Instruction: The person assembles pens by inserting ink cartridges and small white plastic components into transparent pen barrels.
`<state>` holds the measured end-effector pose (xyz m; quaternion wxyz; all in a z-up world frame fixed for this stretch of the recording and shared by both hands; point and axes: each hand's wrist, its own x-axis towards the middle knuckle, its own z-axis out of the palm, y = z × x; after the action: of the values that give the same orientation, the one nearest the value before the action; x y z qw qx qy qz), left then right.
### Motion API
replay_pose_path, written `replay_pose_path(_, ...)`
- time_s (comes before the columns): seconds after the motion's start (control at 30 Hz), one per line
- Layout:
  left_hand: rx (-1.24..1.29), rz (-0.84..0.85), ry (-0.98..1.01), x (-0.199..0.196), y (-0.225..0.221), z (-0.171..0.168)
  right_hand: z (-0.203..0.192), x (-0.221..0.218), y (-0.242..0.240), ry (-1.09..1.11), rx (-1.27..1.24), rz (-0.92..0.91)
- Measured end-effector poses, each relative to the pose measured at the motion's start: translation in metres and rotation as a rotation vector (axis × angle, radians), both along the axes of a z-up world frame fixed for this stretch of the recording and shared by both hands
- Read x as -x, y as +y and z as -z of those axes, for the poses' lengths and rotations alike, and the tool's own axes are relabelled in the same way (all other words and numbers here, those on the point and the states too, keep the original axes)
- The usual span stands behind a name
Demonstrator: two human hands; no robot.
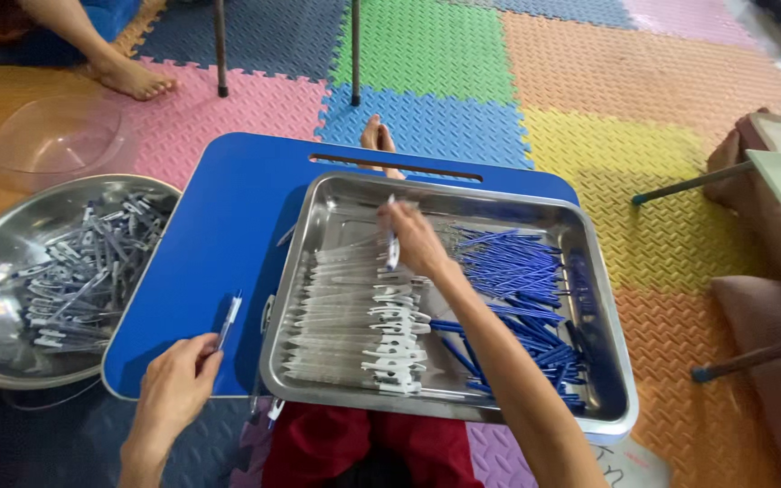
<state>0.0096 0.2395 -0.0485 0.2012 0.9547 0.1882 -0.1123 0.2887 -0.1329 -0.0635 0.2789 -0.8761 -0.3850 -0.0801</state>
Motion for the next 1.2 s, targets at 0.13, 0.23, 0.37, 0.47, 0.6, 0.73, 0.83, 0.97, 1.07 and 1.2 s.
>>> replay_pose_path(0.13, 0.587, -0.186, -0.193, 0.004, -0.011, -0.031, 0.002, -0.014, 0.007, 0.159, 0.054, 0.095)
replay_pose_path(0.23, 1.097, -0.327, -0.253, -0.004, -0.030, -0.041, 0.003, -0.016, 0.008, 0.165, 0.119, 0.045)
replay_pose_path(0.37, 1.422, -0.246, -0.281, -0.012, -0.060, -0.053, -0.012, 0.008, -0.002, 0.080, 0.044, 0.049)
replay_pose_path(0.47, 1.530, -0.127, -0.221, -0.019, -0.082, -0.054, -0.071, 0.068, -0.012, 0.203, -0.208, 0.096)
replay_pose_path(0.6, 1.574, -0.029, -0.170, -0.024, -0.118, -0.057, -0.112, 0.164, -0.033, 0.425, -0.492, 0.150)
replay_pose_path(0.73, 1.668, 0.049, -0.044, -0.022, -0.148, -0.068, -0.118, 0.227, -0.039, 0.757, -0.937, 0.220)
replay_pose_path(0.83, 1.715, 0.080, 0.009, -0.022, -0.164, -0.070, -0.110, 0.245, -0.035, 0.753, -1.027, 0.265)
replay_pose_path(0.97, 1.744, 0.081, 0.068, -0.022, -0.177, -0.071, -0.098, 0.254, -0.026, 0.644, -1.136, 0.225)
replay_pose_path(1.07, 1.749, 0.138, 0.117, -0.021, -0.181, -0.071, -0.098, 0.256, -0.017, 0.559, -1.112, 0.235)
replay_pose_path(1.2, 1.739, 0.138, 0.111, -0.021, -0.184, -0.072, -0.101, 0.259, -0.016, 0.556, -1.075, 0.220)
